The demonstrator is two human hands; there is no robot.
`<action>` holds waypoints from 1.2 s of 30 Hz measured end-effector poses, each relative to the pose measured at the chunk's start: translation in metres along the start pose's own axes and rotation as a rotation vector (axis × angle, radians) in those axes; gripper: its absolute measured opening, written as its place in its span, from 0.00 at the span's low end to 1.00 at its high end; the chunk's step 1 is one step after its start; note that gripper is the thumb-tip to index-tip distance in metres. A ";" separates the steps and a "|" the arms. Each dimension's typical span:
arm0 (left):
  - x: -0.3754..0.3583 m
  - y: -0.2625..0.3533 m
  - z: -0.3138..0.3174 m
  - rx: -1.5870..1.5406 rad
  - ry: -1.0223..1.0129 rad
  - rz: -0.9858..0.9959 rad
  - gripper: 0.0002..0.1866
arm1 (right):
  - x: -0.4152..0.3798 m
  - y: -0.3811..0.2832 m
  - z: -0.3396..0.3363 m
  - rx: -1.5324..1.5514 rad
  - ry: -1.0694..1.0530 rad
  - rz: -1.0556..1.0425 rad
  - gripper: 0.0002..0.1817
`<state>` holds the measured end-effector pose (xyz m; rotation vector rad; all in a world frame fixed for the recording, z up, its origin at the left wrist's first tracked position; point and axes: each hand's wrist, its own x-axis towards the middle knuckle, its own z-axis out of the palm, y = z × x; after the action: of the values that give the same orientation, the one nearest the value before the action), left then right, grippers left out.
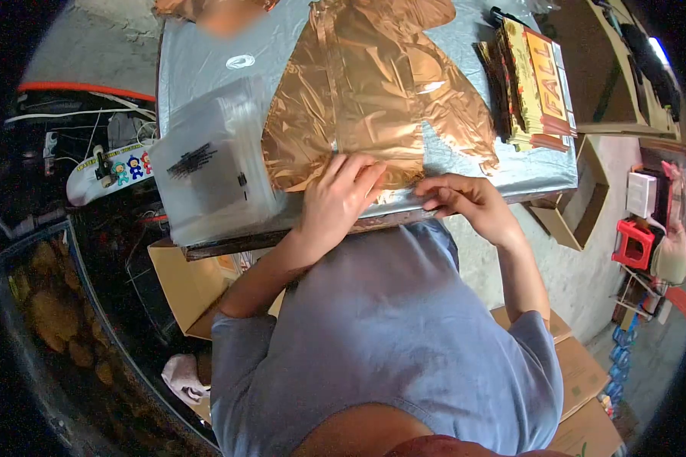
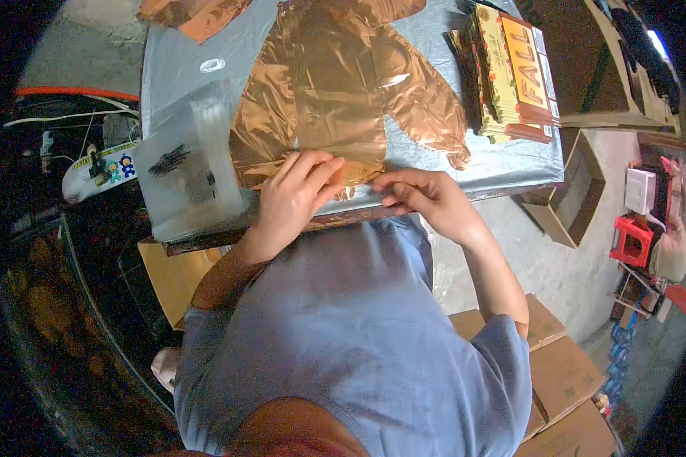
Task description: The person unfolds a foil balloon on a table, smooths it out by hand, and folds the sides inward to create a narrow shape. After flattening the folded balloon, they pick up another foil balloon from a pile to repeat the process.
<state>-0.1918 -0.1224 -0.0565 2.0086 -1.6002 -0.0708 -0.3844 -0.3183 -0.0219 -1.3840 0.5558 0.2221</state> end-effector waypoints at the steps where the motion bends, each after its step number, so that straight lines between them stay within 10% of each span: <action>1: 0.001 0.005 -0.006 -0.002 -0.005 -0.019 0.19 | 0.000 0.002 -0.001 -0.021 0.021 -0.010 0.17; 14: -0.045 0.012 0.001 0.073 -0.005 0.077 0.20 | 0.025 0.002 0.003 -0.630 0.452 -0.483 0.14; 36: -0.054 0.006 0.005 0.100 -0.021 0.082 0.23 | 0.034 0.004 -0.008 0.295 0.269 -0.133 0.22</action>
<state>-0.2140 -0.0755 -0.0740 2.0202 -1.7283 0.0203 -0.3594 -0.3311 -0.0425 -1.1633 0.6861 -0.1522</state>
